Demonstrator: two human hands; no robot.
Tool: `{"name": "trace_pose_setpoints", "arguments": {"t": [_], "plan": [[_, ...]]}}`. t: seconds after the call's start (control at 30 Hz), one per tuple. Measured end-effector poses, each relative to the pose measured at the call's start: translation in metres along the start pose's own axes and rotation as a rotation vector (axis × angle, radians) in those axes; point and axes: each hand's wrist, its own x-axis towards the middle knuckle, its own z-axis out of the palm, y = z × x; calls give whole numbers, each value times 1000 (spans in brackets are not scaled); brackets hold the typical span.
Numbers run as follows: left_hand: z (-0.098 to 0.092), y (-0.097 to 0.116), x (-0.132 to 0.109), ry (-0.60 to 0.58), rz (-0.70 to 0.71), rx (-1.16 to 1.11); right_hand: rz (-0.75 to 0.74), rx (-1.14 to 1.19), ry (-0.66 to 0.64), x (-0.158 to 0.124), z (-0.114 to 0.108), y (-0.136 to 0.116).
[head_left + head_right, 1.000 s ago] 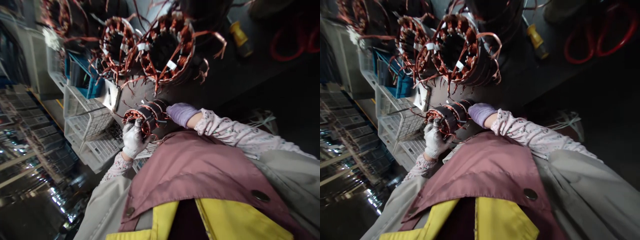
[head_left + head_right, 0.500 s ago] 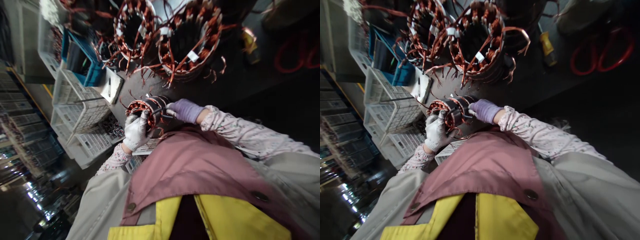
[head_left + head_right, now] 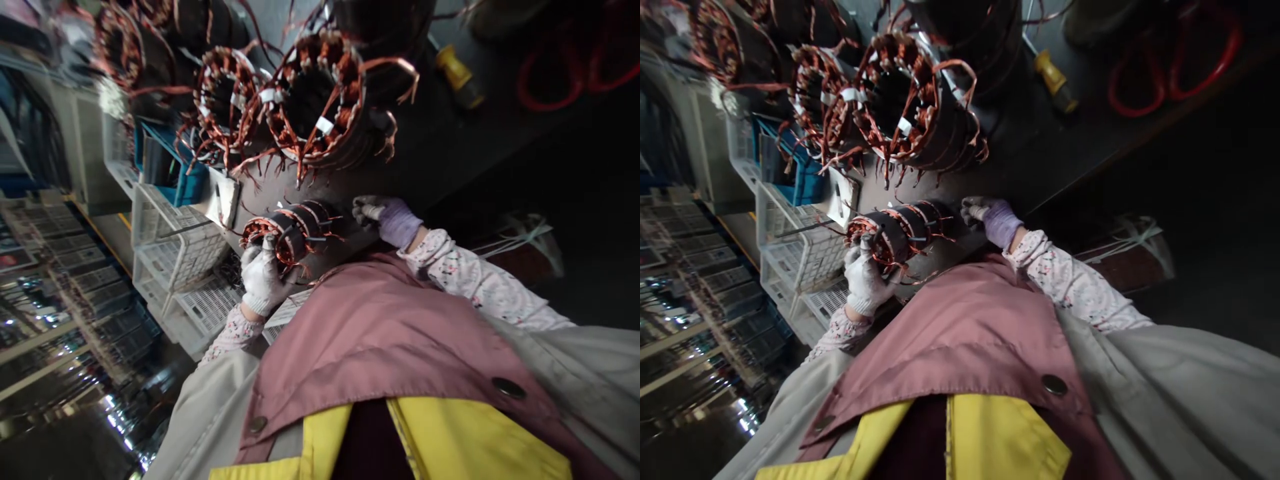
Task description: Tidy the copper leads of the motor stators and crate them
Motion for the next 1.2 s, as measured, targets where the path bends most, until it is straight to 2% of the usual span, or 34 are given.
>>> {"name": "trace_pose_setpoints", "arguments": {"t": [0.1,0.2,0.37,0.43,0.53,0.63,0.73,0.8,0.87,0.97,1.07,1.2], "plan": [[1,-1,-1,13,5,11,-80,-398,50,-1,0,6],[0,-1,0,29,33,0,-102,-679,20,-2,-1,12],[-6,4,7,135,162,-24,-179,-771,1,7,2,25],[-7,6,9,138,172,-28,-178,-799,-7,10,4,27],[-5,5,6,104,153,-37,-214,-930,-27,13,7,20],[-1,2,2,9,84,-67,-313,-1124,-75,15,10,6],[2,0,-1,-55,37,-96,-259,-1180,-191,15,8,-5],[3,1,-1,-57,41,-94,-191,-1148,-229,14,5,-7],[3,1,-1,-35,57,-99,-162,-1126,-210,12,5,-6],[3,2,-2,-10,78,-118,-210,-1172,-162,11,10,-4],[3,1,-3,-40,69,-135,-306,-1300,-184,11,16,-6],[3,0,-4,-60,58,-166,-386,-1597,-329,10,19,-16]]}}
